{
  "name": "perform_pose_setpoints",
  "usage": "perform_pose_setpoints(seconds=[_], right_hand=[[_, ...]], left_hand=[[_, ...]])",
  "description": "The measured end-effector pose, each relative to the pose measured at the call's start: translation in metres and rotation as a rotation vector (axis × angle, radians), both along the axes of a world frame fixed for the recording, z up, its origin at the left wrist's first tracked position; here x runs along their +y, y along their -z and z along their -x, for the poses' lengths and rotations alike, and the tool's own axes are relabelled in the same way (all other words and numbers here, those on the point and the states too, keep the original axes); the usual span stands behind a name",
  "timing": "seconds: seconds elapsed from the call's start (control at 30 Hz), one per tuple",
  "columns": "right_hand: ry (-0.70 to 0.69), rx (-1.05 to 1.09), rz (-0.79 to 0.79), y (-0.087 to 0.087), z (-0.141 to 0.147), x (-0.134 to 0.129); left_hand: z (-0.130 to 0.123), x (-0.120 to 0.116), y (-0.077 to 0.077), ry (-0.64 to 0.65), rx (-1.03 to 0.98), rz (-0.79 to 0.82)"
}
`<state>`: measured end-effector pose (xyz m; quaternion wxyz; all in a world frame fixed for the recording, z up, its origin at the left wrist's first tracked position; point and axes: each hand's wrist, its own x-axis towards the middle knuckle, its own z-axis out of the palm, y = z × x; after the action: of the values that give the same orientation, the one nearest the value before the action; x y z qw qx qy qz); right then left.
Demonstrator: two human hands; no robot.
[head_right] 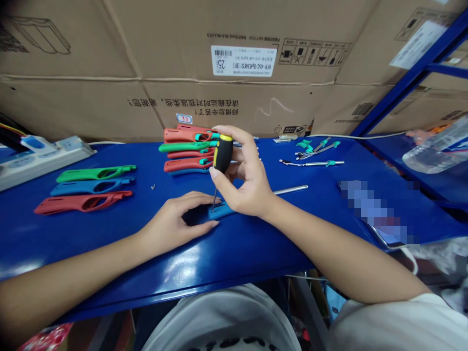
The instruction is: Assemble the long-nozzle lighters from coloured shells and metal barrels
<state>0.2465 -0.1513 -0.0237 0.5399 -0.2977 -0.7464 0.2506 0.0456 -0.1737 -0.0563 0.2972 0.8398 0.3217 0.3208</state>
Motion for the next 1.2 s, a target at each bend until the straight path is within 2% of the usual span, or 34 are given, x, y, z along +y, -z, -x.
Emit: perform_pose_setpoints(seconds=[0.43,0.87,0.97,1.1,1.2], right_hand=[[-0.004,0.023,-0.009,0.003,0.002,0.000],[0.011,-0.034,-0.098,0.002,0.001,-0.003],[-0.031,-0.106,-0.119,-0.004,-0.002,-0.003],[-0.127,-0.219,-0.064,-0.015,-0.006,-0.004],[-0.131,-0.264,-0.077,-0.019,-0.007,-0.006]], left_hand=[[0.000,0.000,-0.001,0.009,0.013,0.010],[-0.001,0.002,0.002,0.010,0.019,-0.031],[-0.001,0.002,0.002,0.010,0.016,-0.028],[-0.002,0.001,0.002,0.021,0.005,-0.029],[-0.002,0.000,0.002,0.022,-0.003,-0.039]])
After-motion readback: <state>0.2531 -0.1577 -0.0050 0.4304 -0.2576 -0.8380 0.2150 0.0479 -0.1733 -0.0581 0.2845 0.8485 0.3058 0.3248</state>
